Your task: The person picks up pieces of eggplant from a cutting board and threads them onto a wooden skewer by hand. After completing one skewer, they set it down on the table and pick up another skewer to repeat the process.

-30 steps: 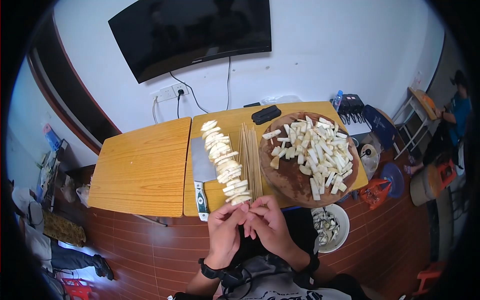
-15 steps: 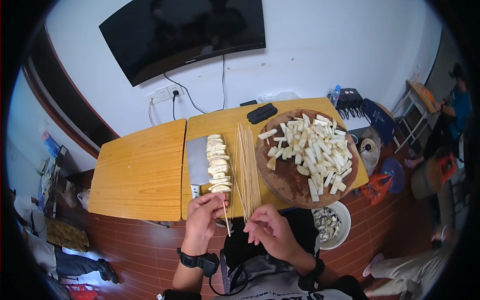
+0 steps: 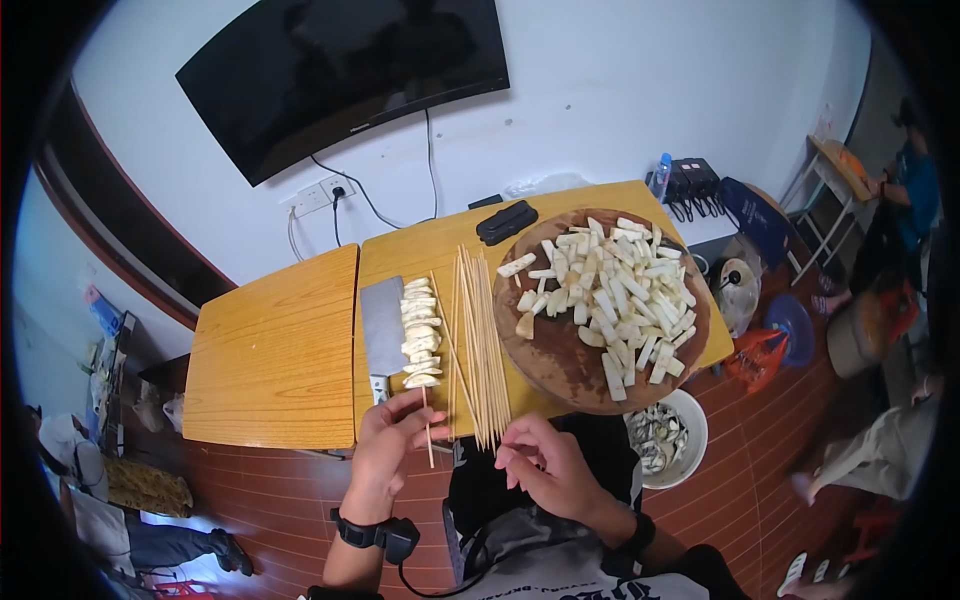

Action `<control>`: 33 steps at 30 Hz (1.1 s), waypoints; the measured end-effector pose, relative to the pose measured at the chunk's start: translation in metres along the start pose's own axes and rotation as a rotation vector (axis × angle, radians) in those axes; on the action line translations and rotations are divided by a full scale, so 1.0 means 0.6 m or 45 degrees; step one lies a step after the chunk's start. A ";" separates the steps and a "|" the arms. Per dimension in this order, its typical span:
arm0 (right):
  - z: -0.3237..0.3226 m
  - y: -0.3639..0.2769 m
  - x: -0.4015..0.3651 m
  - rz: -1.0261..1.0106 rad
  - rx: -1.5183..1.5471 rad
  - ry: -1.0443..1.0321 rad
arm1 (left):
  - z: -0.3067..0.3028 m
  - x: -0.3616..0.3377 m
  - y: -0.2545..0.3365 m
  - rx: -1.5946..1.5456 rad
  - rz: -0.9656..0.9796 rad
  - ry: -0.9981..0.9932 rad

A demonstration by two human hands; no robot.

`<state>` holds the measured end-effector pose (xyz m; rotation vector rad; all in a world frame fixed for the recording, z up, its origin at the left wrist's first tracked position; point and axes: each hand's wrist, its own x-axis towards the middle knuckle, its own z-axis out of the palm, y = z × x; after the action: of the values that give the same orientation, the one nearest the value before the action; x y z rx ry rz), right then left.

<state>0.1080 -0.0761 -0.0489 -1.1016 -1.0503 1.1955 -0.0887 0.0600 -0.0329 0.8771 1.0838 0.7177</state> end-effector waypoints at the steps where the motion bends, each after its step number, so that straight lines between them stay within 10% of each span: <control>1: -0.002 0.000 -0.001 -0.003 -0.003 0.016 | 0.002 -0.010 -0.001 0.048 0.053 0.019; 12: -0.024 0.002 -0.008 -0.004 -0.011 0.085 | 0.054 -0.071 0.017 1.418 0.942 0.209; 23: -0.052 -0.006 -0.034 0.007 -0.083 0.181 | 0.103 0.014 -0.027 1.578 0.717 0.291; 33: -0.043 0.017 -0.031 0.271 0.212 -0.802 | 0.137 0.003 0.051 1.331 0.774 0.444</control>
<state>0.1302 -0.0965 -0.0636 -0.7265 -1.2905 1.8360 -0.0128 0.0561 0.0106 2.0916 1.5468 0.8025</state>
